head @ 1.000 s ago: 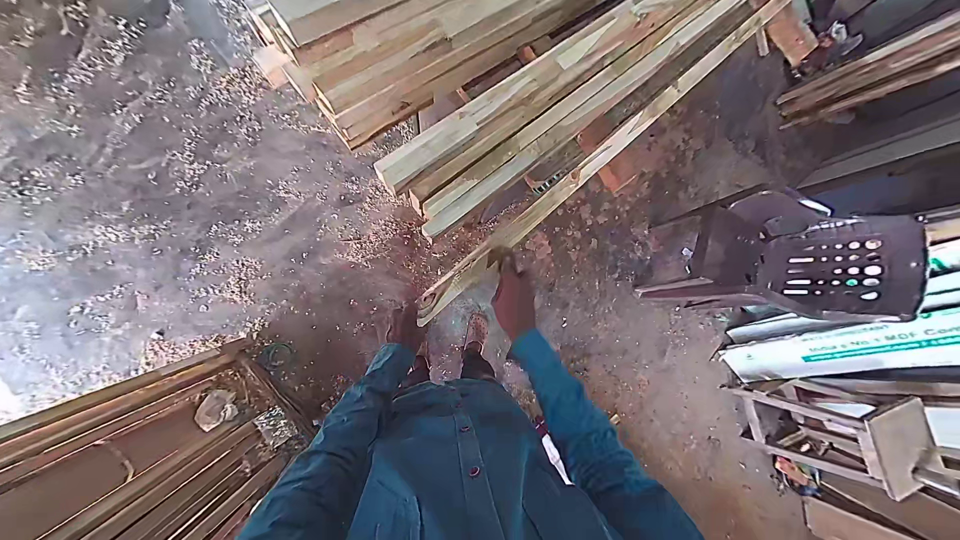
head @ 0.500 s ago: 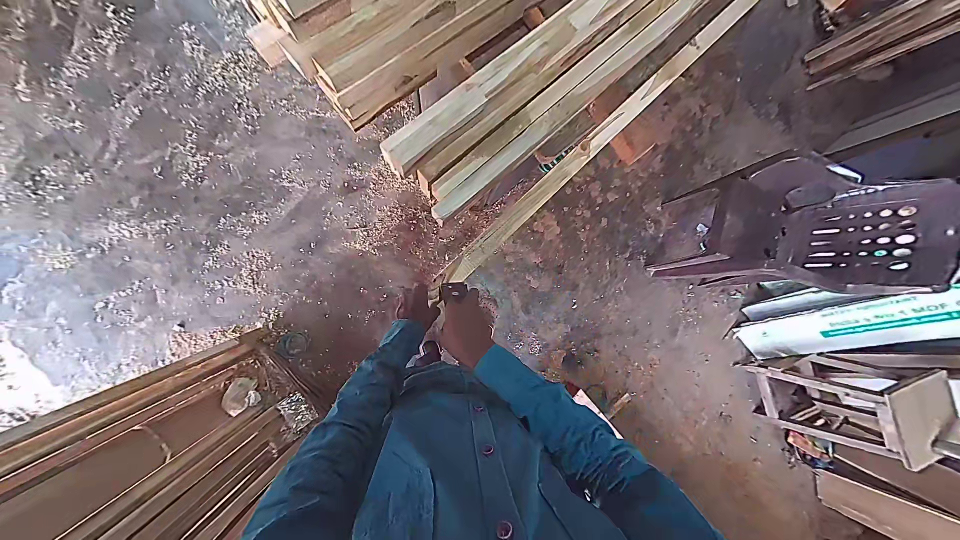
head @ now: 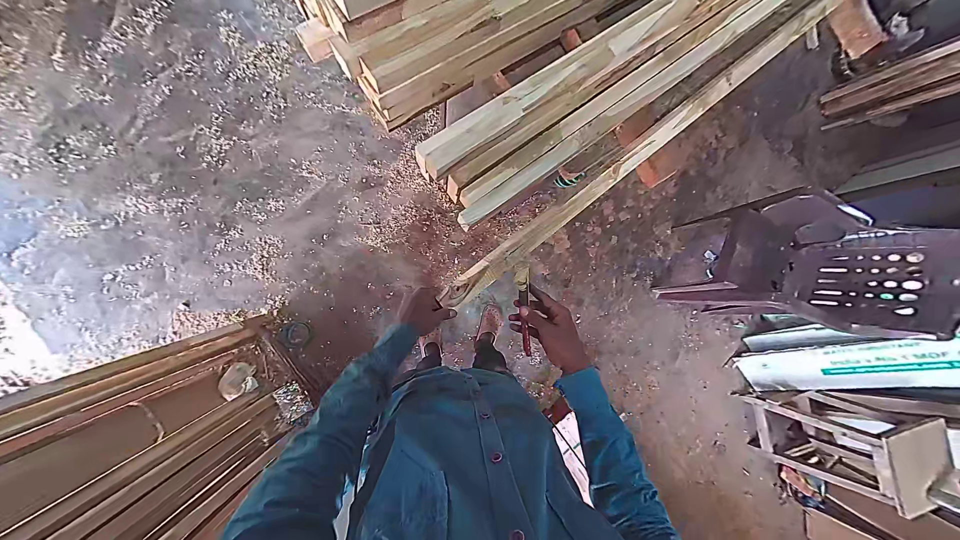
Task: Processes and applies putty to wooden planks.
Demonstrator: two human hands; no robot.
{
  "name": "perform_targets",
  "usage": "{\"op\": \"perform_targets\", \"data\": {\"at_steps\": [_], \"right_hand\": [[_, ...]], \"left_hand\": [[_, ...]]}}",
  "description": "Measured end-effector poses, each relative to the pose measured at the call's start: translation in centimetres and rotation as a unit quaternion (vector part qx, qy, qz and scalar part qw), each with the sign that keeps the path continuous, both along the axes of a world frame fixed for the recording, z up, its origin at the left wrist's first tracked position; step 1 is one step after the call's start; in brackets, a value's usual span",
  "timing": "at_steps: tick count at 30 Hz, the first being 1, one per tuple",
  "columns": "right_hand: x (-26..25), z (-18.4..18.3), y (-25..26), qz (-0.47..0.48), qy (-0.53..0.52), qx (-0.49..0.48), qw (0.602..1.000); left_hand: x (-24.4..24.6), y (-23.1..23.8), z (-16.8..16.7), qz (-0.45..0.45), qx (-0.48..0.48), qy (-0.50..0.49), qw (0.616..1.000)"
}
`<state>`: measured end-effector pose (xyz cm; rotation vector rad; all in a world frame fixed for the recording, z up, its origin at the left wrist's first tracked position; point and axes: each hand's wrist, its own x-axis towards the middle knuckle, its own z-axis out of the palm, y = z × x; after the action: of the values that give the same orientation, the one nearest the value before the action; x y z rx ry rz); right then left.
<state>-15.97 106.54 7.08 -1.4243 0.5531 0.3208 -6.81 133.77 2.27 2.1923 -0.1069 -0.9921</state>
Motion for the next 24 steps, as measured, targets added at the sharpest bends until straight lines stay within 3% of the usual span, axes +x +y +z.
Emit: {"op": "perform_targets", "data": {"at_steps": [2,4,8,11,14,16,19,24], "right_hand": [[-0.6,-1.1,0.4,-0.002,-0.006,-0.067,0.998],[-0.3,-1.8,0.7,0.016,-0.019,-0.173,0.985],[2.1,-3.3,1.8,0.035,-0.106,-0.365,0.924],[3.6,-5.6,2.8,0.036,-0.147,-0.422,0.894],[1.9,-7.4,5.1,0.09,-0.074,-0.473,0.873],[0.1,-6.7,6.6,0.141,0.009,-0.482,0.865],[-0.4,-3.3,7.0,0.129,0.035,-0.506,0.852],[7.3,2.0,4.0,0.133,0.098,-0.553,0.817]], "left_hand": [[-1.9,-2.1,1.9,0.01,0.109,-0.041,0.993],[-3.4,-3.1,1.9,0.008,0.143,-0.076,0.987],[-4.3,-2.8,1.0,0.023,0.091,-0.119,0.988],[-3.4,-1.9,0.1,0.015,0.047,-0.086,0.995],[-2.6,-1.2,-1.1,-0.019,0.038,-0.046,0.998],[-2.3,-1.2,-1.8,-0.039,0.042,-0.047,0.997],[-2.1,-1.6,-1.3,-0.048,0.071,-0.052,0.995],[-3.5,-2.5,-1.1,-0.039,0.113,-0.071,0.99]]}}
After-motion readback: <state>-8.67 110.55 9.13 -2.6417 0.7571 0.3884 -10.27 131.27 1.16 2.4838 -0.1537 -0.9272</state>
